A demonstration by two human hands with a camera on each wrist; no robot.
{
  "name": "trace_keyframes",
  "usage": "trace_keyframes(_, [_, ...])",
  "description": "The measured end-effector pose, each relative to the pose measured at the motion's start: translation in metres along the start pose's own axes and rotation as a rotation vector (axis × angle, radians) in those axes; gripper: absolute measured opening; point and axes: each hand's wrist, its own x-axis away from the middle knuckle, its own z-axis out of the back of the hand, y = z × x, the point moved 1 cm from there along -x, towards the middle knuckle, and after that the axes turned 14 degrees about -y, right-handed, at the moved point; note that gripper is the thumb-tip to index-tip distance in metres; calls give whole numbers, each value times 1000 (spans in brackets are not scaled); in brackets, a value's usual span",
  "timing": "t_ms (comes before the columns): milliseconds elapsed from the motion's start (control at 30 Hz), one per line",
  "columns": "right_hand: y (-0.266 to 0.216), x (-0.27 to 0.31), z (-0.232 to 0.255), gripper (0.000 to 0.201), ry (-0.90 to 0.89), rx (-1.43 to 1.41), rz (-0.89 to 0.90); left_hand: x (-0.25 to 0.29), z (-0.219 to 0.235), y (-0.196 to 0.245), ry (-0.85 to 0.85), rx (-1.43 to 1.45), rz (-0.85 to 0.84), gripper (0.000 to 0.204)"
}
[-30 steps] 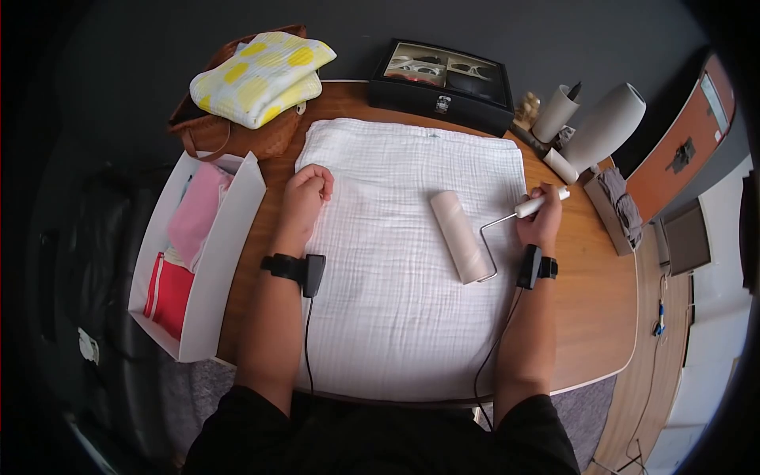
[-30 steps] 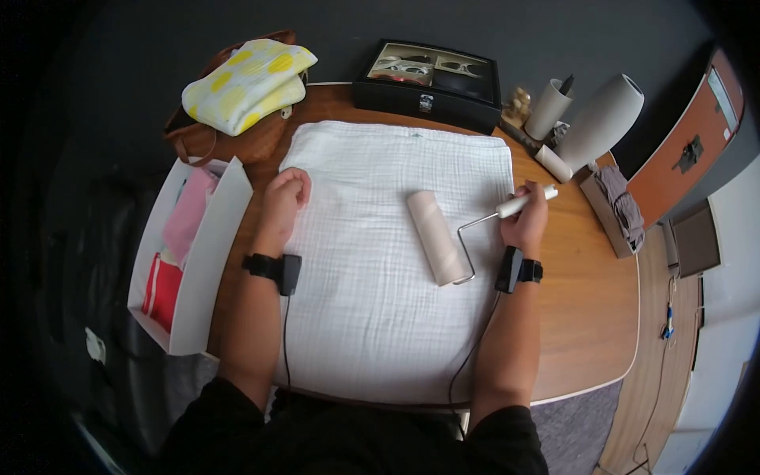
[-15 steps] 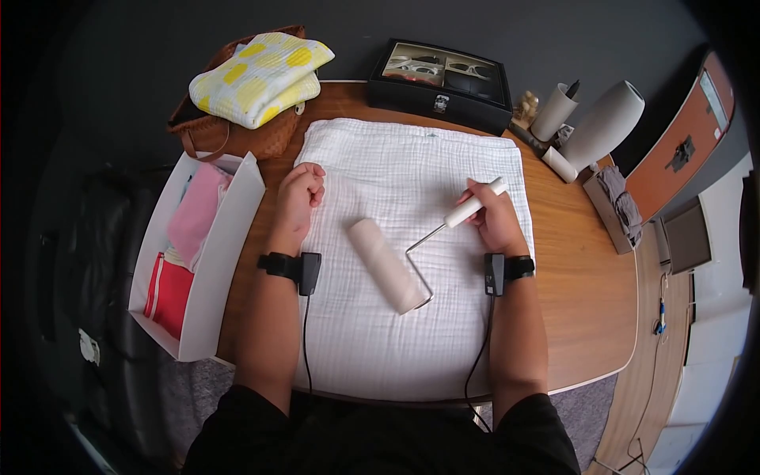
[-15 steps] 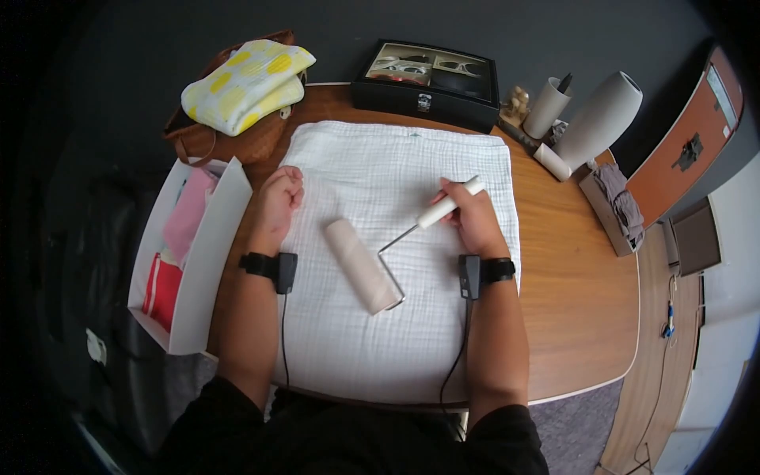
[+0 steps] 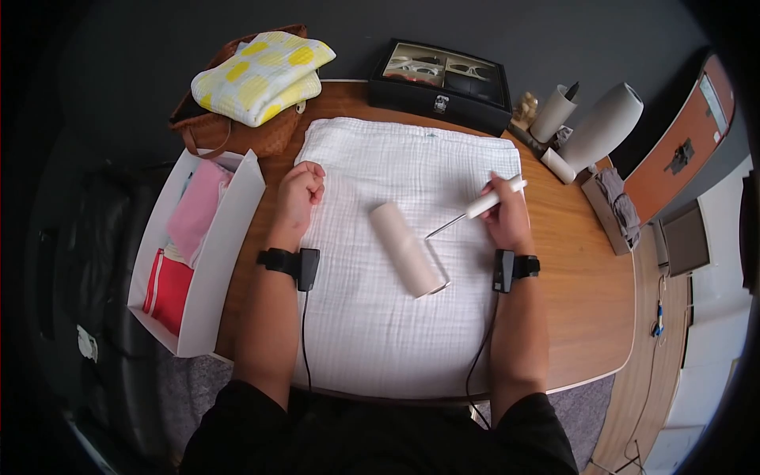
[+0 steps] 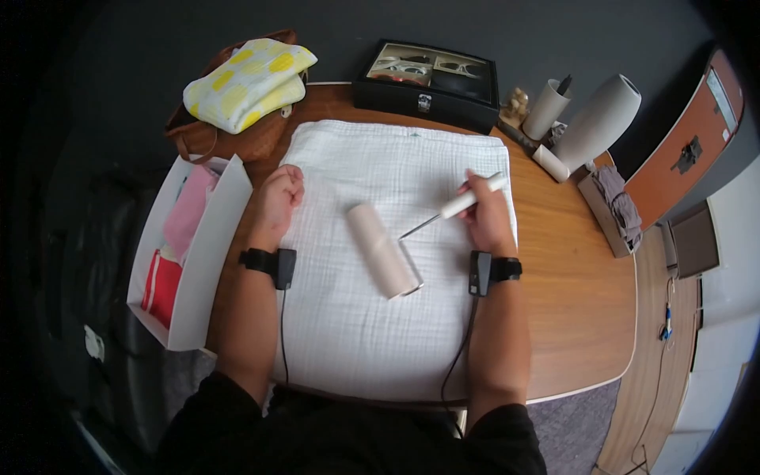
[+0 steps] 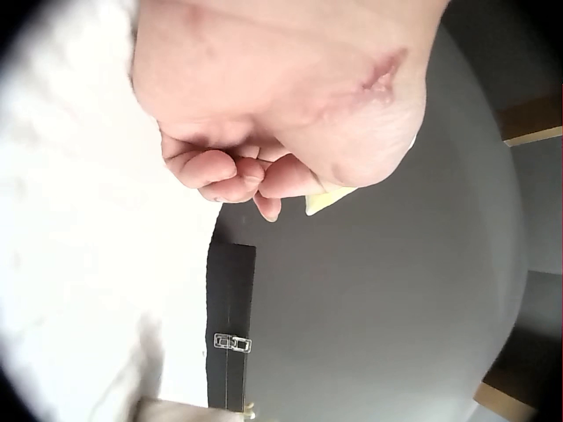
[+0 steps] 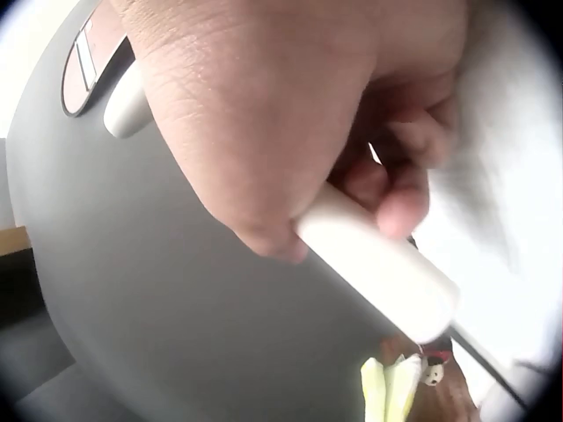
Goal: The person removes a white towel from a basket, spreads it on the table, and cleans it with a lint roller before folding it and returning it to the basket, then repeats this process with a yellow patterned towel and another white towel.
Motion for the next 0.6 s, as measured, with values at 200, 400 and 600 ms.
trace_keyframes(200, [4, 6, -26, 38, -194, 40, -109, 2, 7, 0, -50, 91, 28, 12])
trace_keyframes(400, [6, -16, 28, 32, 169, -125, 117, 8, 5, 2, -69, -6, 11, 15])
trace_keyframes(600, [6, -28, 42, 33, 170, -77, 170, 2, -9, -3, 0, -171, 0, 18])
